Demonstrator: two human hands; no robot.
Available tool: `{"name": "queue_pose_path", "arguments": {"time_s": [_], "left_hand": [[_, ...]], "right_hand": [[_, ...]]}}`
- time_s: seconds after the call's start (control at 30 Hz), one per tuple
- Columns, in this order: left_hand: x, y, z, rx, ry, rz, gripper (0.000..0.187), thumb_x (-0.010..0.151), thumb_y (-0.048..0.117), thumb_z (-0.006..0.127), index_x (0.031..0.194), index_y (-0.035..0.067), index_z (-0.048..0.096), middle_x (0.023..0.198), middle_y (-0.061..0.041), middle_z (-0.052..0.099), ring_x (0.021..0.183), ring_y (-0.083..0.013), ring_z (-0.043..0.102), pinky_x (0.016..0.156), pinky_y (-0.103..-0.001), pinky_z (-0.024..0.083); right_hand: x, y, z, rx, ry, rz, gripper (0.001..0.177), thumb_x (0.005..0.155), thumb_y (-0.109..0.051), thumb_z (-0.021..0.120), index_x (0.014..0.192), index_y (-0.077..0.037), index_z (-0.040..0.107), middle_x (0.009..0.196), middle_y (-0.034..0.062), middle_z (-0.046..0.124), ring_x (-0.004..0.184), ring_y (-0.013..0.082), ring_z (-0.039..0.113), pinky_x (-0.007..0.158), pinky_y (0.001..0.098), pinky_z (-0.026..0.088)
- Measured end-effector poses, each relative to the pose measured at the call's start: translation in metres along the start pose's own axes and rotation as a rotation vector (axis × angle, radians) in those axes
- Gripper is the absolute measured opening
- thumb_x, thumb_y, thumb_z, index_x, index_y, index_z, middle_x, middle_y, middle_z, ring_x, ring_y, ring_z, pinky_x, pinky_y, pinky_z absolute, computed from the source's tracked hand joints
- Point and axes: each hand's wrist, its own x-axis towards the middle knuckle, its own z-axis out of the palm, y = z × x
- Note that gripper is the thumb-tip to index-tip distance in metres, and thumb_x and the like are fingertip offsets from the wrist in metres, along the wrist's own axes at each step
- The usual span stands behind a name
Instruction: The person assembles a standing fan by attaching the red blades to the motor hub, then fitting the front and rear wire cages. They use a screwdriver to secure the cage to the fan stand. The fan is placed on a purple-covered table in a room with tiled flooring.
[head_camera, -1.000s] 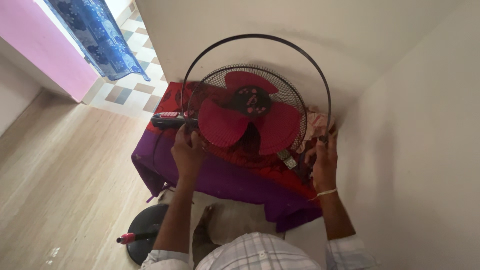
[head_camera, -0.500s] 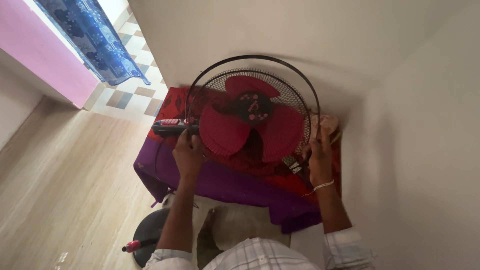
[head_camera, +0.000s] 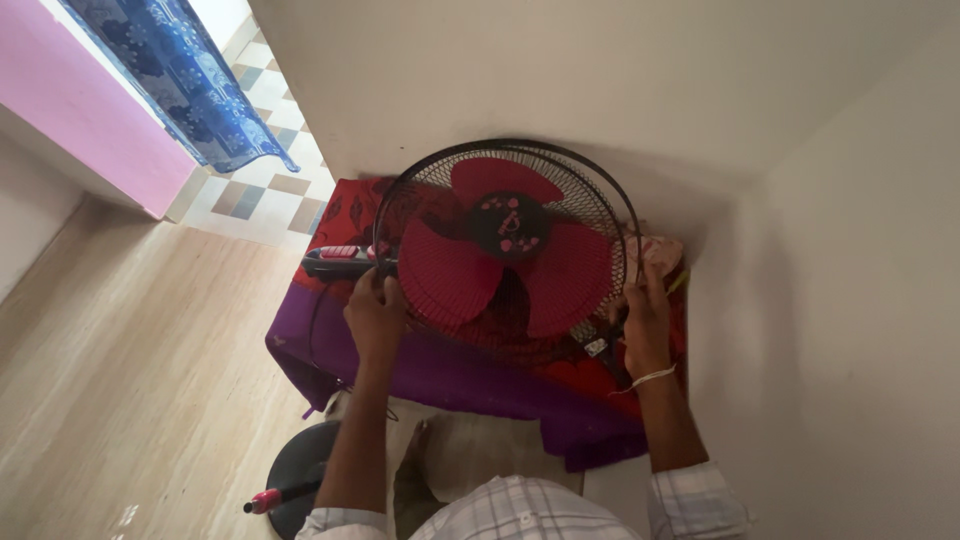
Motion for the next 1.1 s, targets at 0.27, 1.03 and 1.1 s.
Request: {"name": "queue_pose_path", "arguments": {"time_s": [0.27, 1.03, 1.1], "left_hand": [[-0.007, -0.004, 0.005, -0.006, 0.044, 0.05, 0.037, 0.097, 0.022, 0.062, 0.126, 0.0, 0.068, 0.098, -0.021, 0.077, 0.093, -0.0337, 0.077, 0.081, -0.044, 0.059], [-0.017, -0.043, 0.015, 0.05, 0.131, 0.101, 0.036, 0.098, 0.02, 0.067, 0.127, 0.0, 0.069, 0.094, -0.016, 0.072, 0.081, -0.0277, 0.069, 0.075, -0.041, 0.053], [-0.015, -0.058, 0.013, 0.011, 0.117, 0.029, 0.036, 0.099, 0.02, 0.066, 0.129, 0.001, 0.069, 0.086, -0.014, 0.068, 0.074, -0.0255, 0.063, 0.073, -0.04, 0.051]], "right_hand": [[0.001, 0.002, -0.004, -0.019, -0.004, 0.039, 0.065, 0.102, -0.016, 0.046, 0.165, -0.008, 0.029, 0.07, 0.002, 0.052, 0.062, 0.0109, 0.049, 0.058, 0.0262, 0.045], [-0.002, 0.027, -0.005, -0.249, 0.043, 0.161, 0.054, 0.098, -0.013, 0.06, 0.151, -0.011, 0.046, 0.077, 0.0055, 0.067, 0.054, 0.0116, 0.058, 0.039, 0.0292, 0.043], [-0.002, 0.042, 0.004, -0.18, 0.027, 0.065, 0.055, 0.097, -0.01, 0.062, 0.15, -0.008, 0.046, 0.073, 0.0076, 0.067, 0.051, 0.0121, 0.058, 0.038, 0.028, 0.041]]}}
